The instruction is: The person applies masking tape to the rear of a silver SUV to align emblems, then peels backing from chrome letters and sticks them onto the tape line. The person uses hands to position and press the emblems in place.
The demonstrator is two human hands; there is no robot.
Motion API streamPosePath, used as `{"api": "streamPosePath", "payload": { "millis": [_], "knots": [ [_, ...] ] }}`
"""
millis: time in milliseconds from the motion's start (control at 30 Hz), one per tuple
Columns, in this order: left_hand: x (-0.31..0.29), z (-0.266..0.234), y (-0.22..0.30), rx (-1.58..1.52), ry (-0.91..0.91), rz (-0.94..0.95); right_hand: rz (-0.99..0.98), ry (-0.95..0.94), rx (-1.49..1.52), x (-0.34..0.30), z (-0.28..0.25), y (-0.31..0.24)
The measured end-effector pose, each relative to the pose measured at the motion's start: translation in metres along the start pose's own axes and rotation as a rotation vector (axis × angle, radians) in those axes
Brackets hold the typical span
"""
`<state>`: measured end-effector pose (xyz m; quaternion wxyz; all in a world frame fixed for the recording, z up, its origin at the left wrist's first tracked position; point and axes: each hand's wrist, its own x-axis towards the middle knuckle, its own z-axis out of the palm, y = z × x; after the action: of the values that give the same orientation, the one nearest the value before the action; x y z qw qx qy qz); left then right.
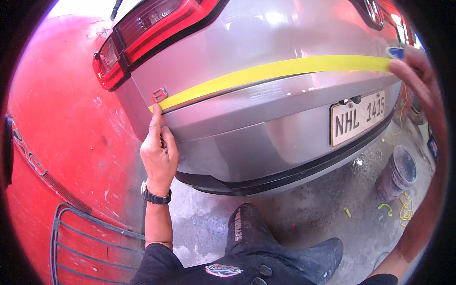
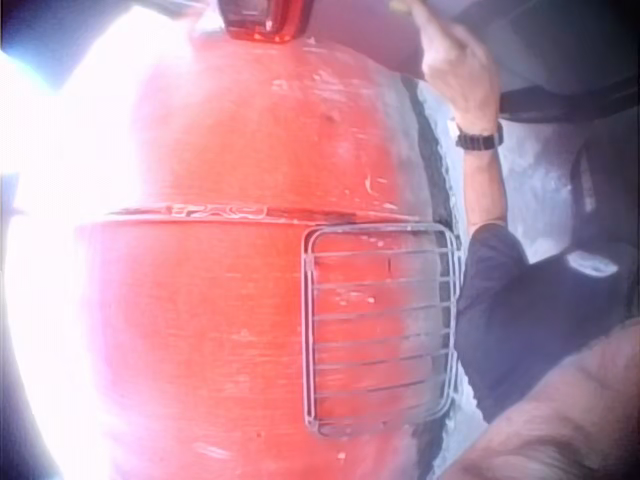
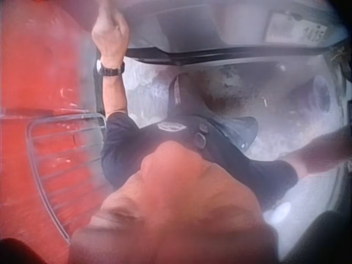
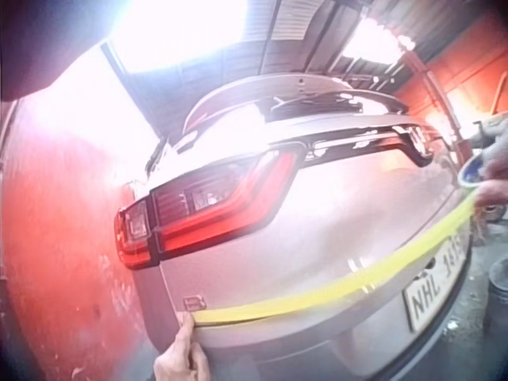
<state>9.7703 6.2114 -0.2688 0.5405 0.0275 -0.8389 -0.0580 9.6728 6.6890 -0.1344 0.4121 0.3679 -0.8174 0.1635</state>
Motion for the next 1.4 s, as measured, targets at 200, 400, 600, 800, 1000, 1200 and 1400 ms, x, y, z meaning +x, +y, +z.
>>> {"api": "streamPosePath", "payload": {
  "millis": [200, 400, 600, 800, 1000, 1200, 1400],
  "knots": [
    [0.001, 0.005, 0.001, -0.018, 0.001, -0.024, 0.148, -0.035, -0.067, 0.033, 0.066, 0.048],
    [0.001, 0.002, -0.002, -0.031, 0.045, 0.011, 0.098, -0.005, -0.097, 0.046, 0.085, 0.063],
    [-0.001, 0.001, -0.003, -0.045, 0.022, -0.025, 0.127, -0.056, -0.098, 0.047, 0.086, 0.063],
    [0.000, 0.005, 0.000, -0.067, 0.023, -0.026, 0.163, -0.086, -0.142, 0.048, 0.080, 0.061],
    [-0.001, 0.000, 0.000, -0.043, 0.023, 0.004, 0.137, -0.045, -0.141, 0.047, 0.077, 0.037],
    [0.001, 0.002, 0.004, -0.054, 0.026, -0.019, 0.158, -0.044, -0.156, 0.046, 0.072, 0.033],
    [0.000, 0.001, 0.003, -0.036, 0.020, -0.017, 0.167, -0.040, -0.163, 0.047, 0.080, 0.033]
  ]
}}
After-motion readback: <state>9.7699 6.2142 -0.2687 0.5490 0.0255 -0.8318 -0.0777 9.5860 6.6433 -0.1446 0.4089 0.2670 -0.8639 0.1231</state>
